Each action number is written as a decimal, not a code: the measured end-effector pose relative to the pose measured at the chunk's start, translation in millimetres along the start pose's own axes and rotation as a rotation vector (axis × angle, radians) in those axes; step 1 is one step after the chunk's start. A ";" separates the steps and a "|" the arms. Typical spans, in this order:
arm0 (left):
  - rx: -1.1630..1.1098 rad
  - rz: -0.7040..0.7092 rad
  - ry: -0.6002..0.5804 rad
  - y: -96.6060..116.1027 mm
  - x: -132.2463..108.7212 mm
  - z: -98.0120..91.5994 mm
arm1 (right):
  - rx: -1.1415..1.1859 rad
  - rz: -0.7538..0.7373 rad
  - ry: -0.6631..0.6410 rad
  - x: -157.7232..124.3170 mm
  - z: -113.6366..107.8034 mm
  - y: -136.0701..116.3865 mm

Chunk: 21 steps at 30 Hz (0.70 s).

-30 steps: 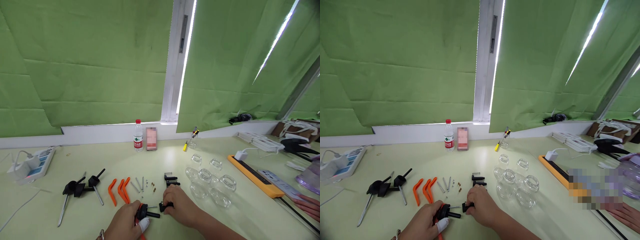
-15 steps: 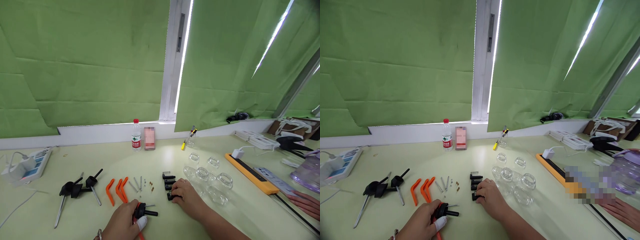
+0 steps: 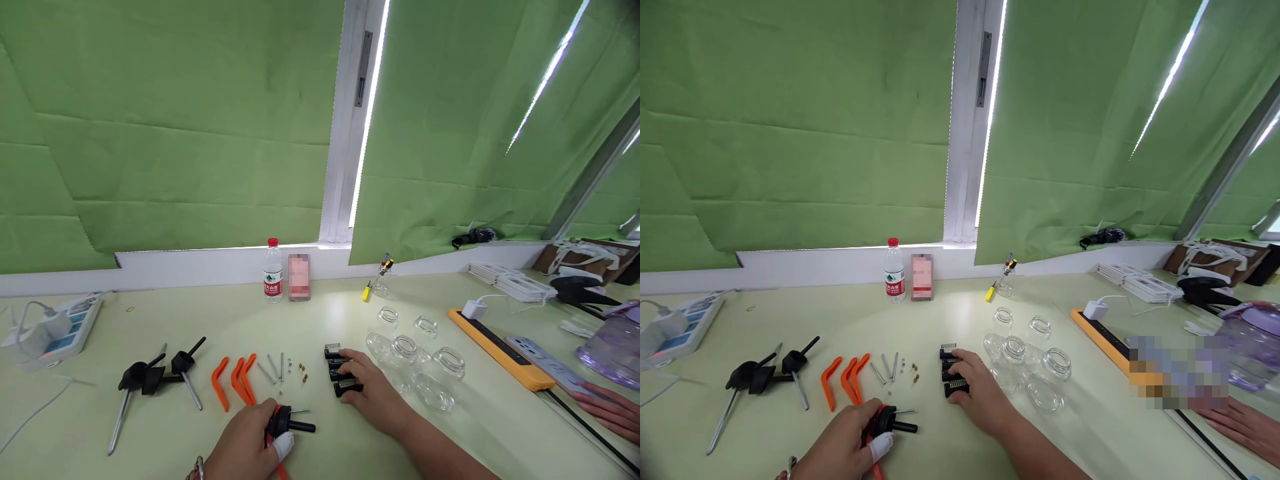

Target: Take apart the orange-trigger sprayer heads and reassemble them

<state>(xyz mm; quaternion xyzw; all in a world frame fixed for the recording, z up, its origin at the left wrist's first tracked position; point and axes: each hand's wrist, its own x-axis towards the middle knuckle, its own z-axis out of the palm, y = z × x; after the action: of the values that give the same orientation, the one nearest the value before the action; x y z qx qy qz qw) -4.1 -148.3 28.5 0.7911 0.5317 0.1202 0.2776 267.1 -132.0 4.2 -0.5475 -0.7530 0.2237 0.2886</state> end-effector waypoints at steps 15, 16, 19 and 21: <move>0.017 0.003 0.009 0.8 -1.1 -0.4 | -0.437 -0.008 -0.125 46.5 19.7 6.0; 0.019 0.001 0.008 1.1 -1.4 -0.6 | -0.441 0.004 -0.118 48.4 19.1 8.6; 0.017 -0.002 0.003 1.1 -2.1 -1.3 | -0.454 0.026 -0.114 49.5 16.9 11.4; 0.016 0.014 -0.006 -0.2 -2.1 -1.6 | -0.473 0.005 -0.099 46.3 14.7 5.7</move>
<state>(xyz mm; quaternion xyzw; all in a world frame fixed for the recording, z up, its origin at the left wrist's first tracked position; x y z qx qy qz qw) -5.9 -149.6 29.9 0.7973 0.5263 0.1156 0.2718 250.2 -86.4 -1.5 -0.5901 -0.7962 0.0684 0.1143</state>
